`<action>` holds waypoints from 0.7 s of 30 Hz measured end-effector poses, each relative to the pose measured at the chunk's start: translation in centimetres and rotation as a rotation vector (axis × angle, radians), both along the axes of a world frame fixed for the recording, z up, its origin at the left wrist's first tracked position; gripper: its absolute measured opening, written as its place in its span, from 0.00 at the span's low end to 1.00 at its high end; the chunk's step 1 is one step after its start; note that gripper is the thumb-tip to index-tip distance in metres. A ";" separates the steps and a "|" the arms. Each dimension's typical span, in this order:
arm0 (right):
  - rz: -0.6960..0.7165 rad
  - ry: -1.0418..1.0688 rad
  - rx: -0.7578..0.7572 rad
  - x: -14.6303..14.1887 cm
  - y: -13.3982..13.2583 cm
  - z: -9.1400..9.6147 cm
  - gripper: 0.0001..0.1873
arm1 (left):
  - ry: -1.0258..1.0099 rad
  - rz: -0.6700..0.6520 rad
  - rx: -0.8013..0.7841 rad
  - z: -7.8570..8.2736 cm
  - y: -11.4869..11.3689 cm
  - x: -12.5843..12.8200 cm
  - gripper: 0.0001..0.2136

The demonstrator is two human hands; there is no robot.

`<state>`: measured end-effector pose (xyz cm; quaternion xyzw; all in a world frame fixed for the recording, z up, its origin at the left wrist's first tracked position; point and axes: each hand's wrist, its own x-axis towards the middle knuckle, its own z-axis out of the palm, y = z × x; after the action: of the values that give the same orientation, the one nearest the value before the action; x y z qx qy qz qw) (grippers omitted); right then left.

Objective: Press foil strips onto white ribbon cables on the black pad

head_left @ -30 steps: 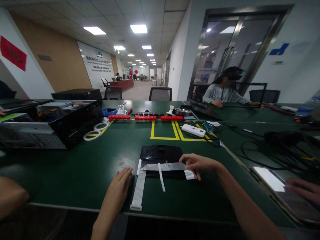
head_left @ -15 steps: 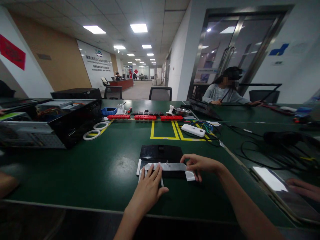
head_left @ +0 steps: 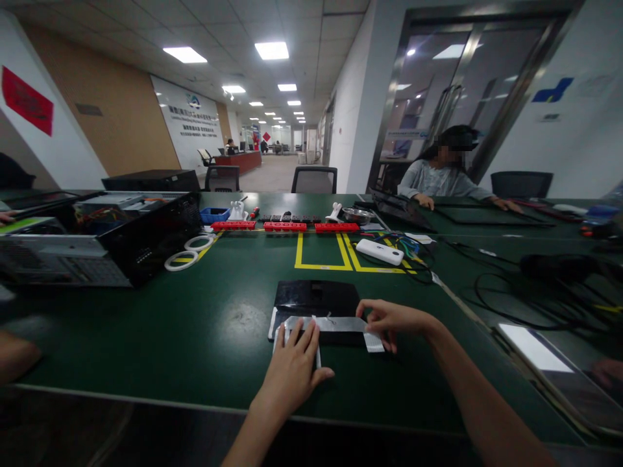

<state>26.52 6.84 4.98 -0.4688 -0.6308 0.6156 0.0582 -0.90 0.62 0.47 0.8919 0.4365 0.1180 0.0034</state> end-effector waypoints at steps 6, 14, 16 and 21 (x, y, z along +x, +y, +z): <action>-0.010 -0.015 0.009 0.1 0.0 -0.1 0.25 | -0.052 -0.023 -0.045 0.2 0.1 -0.3 0.30; -0.012 -0.040 0.024 0.0 -0.2 0.0 0.25 | -0.393 0.131 -0.042 1.1 1.0 -5.0 0.20; -0.016 -0.040 0.019 0.0 -0.2 0.1 0.25 | -0.441 0.240 0.059 0.4 1.0 -7.3 0.19; -0.011 -0.030 0.012 0.1 -0.1 0.1 0.24 | -0.415 0.437 0.153 -2.7 0.5 -11.9 0.18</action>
<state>26.57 6.70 5.10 -0.4811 -0.6326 0.6044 0.0548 -12.85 1.16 -2.27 0.7315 0.5977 0.3282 -0.0002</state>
